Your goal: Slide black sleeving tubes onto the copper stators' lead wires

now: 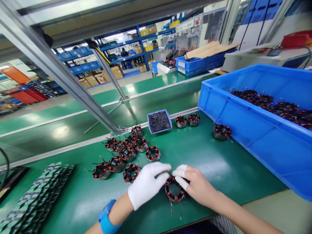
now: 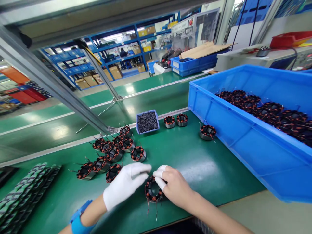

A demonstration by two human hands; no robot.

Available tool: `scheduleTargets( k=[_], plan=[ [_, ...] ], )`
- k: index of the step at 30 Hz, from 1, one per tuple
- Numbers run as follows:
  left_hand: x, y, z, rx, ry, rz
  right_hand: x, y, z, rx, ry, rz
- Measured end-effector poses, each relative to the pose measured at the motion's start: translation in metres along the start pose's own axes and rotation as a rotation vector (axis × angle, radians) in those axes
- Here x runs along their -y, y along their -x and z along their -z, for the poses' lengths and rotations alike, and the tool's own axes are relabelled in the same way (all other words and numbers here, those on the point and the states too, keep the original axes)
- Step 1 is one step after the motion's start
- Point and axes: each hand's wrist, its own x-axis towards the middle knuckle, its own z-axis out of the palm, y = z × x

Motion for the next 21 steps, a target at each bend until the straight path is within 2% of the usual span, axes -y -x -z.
scheduleTargets(
  k=[2, 5, 7, 9, 12, 13, 15, 18, 21],
  plan=[
    [0.003, -0.006, 0.012, 0.052, 0.124, 0.002, -0.004, 0.002, 0.009, -0.089, -0.048, -0.057],
    [0.001, -0.014, 0.016, 0.339, 0.144, -0.161, -0.014, 0.009, 0.022, -0.237, -0.089, -0.182],
    [-0.005, -0.019, 0.008, 0.454, 0.13, -0.237, -0.022, 0.014, 0.028, -0.284, -0.1, -0.244],
    [-0.013, -0.023, -0.005, 0.392, 0.054, -0.193, -0.028, 0.021, 0.032, -0.325, -0.118, -0.291],
    [-0.022, -0.026, -0.022, 0.125, -0.124, 0.079, -0.035, 0.031, 0.034, -0.379, -0.153, -0.361],
    [-0.023, -0.026, -0.025, 0.065, -0.149, 0.168, -0.035, 0.033, 0.034, -0.368, -0.154, -0.378],
    [-0.021, -0.027, -0.027, 0.027, -0.139, 0.279, -0.036, 0.036, 0.031, -0.294, -0.144, -0.398],
    [-0.01, -0.033, -0.028, 0.055, 0.02, 0.241, -0.035, 0.031, 0.023, -0.158, -0.179, -0.408],
    [0.001, -0.038, -0.033, 0.073, 0.344, 0.163, -0.035, 0.015, 0.013, -0.084, -0.297, -0.437]
  ],
)
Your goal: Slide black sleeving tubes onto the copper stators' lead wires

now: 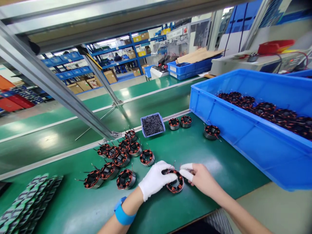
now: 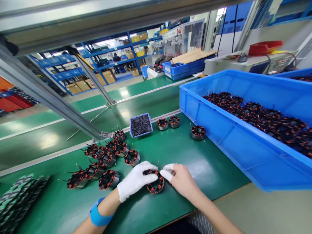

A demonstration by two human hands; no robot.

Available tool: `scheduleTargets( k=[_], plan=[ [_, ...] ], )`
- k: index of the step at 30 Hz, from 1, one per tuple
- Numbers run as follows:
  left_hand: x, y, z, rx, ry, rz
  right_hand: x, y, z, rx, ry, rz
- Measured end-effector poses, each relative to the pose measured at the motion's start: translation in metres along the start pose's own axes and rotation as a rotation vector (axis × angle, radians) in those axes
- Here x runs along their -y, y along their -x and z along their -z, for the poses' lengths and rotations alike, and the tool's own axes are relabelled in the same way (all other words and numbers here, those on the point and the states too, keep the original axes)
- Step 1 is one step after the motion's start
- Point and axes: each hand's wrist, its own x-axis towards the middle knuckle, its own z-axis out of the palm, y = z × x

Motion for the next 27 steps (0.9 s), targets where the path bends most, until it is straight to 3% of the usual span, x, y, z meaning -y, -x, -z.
scheduleTargets(
  k=[2, 5, 8, 13, 18, 21, 23, 27],
  plan=[
    [0.006, -0.003, -0.004, -0.046, 0.209, 0.025, 0.003, -0.011, -0.006, -0.008, -0.086, -0.005],
    [0.01, -0.003, -0.013, -0.238, 0.391, 0.11, 0.007, -0.02, -0.012, -0.105, -0.17, 0.071],
    [0.009, 0.001, -0.019, -0.385, 0.426, 0.1, 0.013, -0.019, -0.014, -0.154, -0.187, 0.125],
    [0.014, 0.006, -0.025, -0.472, 0.247, -0.045, 0.015, -0.015, -0.014, -0.166, -0.161, 0.112],
    [0.022, 0.004, -0.028, -0.577, 0.488, 0.067, 0.013, -0.014, -0.014, -0.273, -0.031, 0.136],
    [0.019, 0.003, -0.025, -0.564, 0.581, 0.108, 0.016, -0.021, -0.007, -0.268, 0.101, 0.126],
    [0.016, 0.005, -0.024, -0.534, 0.644, 0.063, 0.02, -0.032, 0.001, -0.227, 0.201, 0.113],
    [0.011, 0.013, -0.028, -0.351, 0.563, 0.003, 0.029, -0.058, 0.007, 0.009, 0.294, 0.114]
  ],
)
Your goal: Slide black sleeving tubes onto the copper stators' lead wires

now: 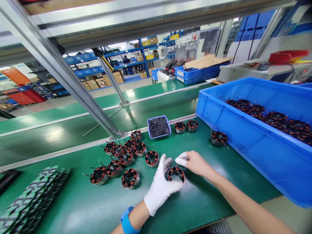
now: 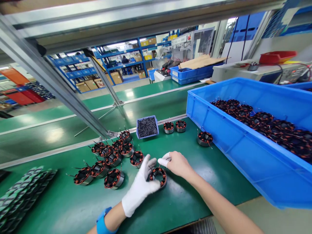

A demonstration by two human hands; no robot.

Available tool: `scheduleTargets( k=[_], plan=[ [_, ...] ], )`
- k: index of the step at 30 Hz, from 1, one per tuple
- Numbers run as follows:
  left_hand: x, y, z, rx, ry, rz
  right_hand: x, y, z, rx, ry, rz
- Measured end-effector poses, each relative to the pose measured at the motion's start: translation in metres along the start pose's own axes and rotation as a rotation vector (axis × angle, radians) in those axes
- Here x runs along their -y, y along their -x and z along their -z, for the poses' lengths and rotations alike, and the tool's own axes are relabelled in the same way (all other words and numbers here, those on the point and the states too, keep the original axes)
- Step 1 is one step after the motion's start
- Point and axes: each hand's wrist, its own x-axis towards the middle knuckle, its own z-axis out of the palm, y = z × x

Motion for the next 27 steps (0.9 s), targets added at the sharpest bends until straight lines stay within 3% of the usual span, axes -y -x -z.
scheduleTargets(
  k=[2, 6, 9, 12, 14, 17, 21, 24, 27],
  plan=[
    [0.001, 0.003, -0.003, 0.078, -0.116, 0.045, 0.004, -0.004, -0.004, 0.019, 0.003, 0.046],
    [0.003, 0.001, -0.003, 0.135, -0.182, 0.034, 0.011, 0.008, -0.012, -0.133, 0.199, 0.326],
    [0.002, -0.005, 0.003, 0.182, -0.192, 0.006, 0.013, 0.007, 0.001, -0.058, 0.329, 0.444],
    [0.001, -0.015, 0.006, 0.181, -0.225, 0.008, 0.014, -0.019, 0.034, -0.051, 0.488, 0.282],
    [0.002, -0.026, 0.005, 0.156, -0.247, 0.005, 0.014, -0.044, 0.057, -0.22, 0.733, 0.027],
    [0.007, -0.04, -0.003, -0.001, -0.344, -0.068, 0.009, -0.075, 0.082, -0.292, 0.912, -0.182],
    [0.013, -0.034, -0.017, -0.291, -0.701, -0.35, 0.0, -0.095, 0.092, -0.137, 0.974, -0.224],
    [0.013, -0.016, -0.024, -0.263, -0.925, -0.664, -0.004, -0.1, 0.093, -0.072, 1.008, -0.222],
    [0.009, -0.002, -0.026, -0.197, -0.988, -0.77, -0.003, -0.093, 0.092, -0.052, 1.034, -0.198]
  ],
)
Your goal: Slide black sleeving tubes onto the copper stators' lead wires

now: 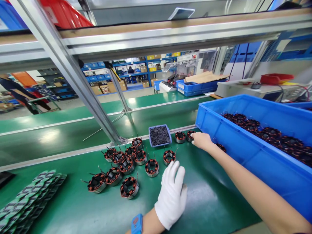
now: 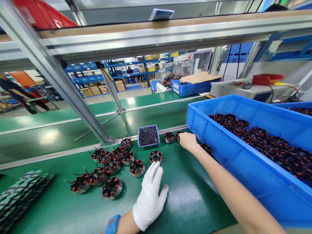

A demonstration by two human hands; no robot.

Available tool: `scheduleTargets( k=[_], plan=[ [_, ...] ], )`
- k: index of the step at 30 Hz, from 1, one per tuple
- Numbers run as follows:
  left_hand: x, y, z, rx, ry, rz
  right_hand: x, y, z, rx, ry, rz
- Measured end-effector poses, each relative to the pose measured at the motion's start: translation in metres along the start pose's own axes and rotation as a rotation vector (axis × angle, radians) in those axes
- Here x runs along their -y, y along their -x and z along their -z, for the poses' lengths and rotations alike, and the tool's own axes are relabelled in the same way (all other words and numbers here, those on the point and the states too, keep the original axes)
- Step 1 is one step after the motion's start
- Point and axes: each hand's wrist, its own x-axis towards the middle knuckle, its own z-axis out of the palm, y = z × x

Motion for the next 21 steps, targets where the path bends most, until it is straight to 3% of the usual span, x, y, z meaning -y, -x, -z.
scheduleTargets(
  k=[3, 6, 9, 12, 14, 16, 19, 21],
  plan=[
    [-0.005, 0.0, 0.009, 0.083, -0.008, -0.002, 0.003, 0.032, -0.002, -0.003, 0.015, 0.044],
    [-0.01, -0.004, 0.022, 0.166, -0.006, -0.04, 0.01, 0.085, -0.01, 0.001, 0.016, 0.154],
    [-0.014, -0.008, 0.035, 0.345, 0.033, -0.106, 0.016, 0.136, -0.017, 0.039, -0.016, 0.373],
    [-0.014, -0.012, 0.045, 0.578, 0.056, -0.072, 0.022, 0.156, -0.014, 0.092, -0.222, 0.637],
    [-0.012, -0.013, 0.05, 0.68, 0.062, 0.051, 0.027, 0.145, -0.006, 0.088, -0.431, 0.734],
    [-0.011, -0.012, 0.053, 0.746, 0.057, 0.173, 0.037, 0.117, 0.006, 0.018, -0.568, 0.695],
    [-0.011, -0.008, 0.053, 0.797, -0.022, 0.249, 0.061, 0.054, 0.022, -0.132, -0.492, 0.539],
    [-0.011, 0.001, 0.046, 0.779, -0.103, 0.25, 0.08, 0.012, 0.029, -0.155, -0.368, 0.455]
  ],
)
